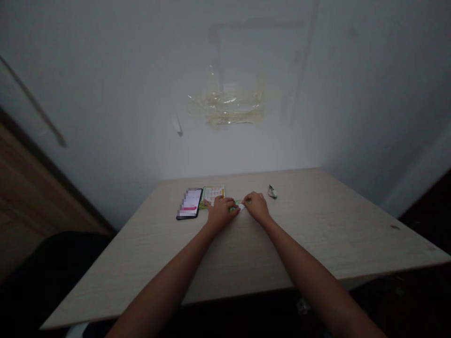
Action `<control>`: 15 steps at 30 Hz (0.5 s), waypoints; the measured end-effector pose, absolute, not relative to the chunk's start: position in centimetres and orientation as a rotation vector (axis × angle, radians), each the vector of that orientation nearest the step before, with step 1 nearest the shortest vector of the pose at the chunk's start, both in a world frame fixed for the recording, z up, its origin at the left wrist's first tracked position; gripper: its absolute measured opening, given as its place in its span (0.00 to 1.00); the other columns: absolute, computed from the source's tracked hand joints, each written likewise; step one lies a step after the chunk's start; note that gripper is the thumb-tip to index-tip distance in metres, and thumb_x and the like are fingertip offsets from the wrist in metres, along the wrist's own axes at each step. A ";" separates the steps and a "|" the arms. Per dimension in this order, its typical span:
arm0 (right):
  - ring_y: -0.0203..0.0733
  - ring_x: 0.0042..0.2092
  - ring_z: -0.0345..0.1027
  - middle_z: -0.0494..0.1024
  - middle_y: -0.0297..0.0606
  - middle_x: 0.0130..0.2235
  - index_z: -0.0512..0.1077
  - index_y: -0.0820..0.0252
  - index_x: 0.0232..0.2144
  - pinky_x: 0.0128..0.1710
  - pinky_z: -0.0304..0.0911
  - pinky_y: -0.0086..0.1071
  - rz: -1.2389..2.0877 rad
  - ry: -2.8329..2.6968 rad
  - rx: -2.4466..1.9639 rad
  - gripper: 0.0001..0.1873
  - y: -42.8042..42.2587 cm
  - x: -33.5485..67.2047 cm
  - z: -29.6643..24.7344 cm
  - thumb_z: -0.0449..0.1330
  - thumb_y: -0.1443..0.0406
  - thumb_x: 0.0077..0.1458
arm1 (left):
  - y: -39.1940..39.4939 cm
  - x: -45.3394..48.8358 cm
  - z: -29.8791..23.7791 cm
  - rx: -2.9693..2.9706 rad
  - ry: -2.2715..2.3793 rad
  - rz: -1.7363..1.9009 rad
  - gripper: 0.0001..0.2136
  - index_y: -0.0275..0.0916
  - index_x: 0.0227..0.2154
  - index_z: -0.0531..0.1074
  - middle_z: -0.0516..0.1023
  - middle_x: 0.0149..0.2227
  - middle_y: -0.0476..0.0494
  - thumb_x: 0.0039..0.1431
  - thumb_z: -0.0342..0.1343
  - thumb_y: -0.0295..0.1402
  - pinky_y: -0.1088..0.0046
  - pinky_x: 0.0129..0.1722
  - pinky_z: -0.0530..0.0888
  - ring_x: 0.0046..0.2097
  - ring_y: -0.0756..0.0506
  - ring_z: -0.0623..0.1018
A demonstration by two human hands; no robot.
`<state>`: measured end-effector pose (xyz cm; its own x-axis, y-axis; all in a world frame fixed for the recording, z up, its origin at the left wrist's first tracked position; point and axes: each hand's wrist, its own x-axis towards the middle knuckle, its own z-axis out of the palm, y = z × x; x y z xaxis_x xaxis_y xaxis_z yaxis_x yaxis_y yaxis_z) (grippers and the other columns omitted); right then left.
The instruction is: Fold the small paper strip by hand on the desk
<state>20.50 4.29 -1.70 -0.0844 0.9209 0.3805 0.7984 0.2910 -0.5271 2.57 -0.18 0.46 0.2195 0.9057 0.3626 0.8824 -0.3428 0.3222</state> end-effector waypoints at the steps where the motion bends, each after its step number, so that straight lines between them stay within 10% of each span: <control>1: 0.43 0.45 0.67 0.79 0.39 0.38 0.78 0.59 0.31 0.48 0.57 0.33 0.235 -1.906 -1.543 0.06 4.3 20.4 -1.6 0.63 0.63 0.53 | -0.2 2.6 0.5 2.411 1.778 0.772 0.11 0.53 0.36 0.79 0.76 0.53 0.52 0.58 0.55 0.48 0.26 0.58 0.35 0.62 0.32 0.61; 15: 0.44 0.45 0.65 0.78 0.39 0.39 0.77 0.58 0.31 0.47 0.56 0.33 0.202 -1.898 -1.598 0.06 3.8 20.2 -1.2 0.62 0.62 0.54 | 0.1 2.7 1.1 2.390 1.788 0.595 0.12 0.53 0.40 0.76 0.70 0.59 0.53 0.56 0.57 0.49 0.25 0.56 0.33 0.64 0.32 0.58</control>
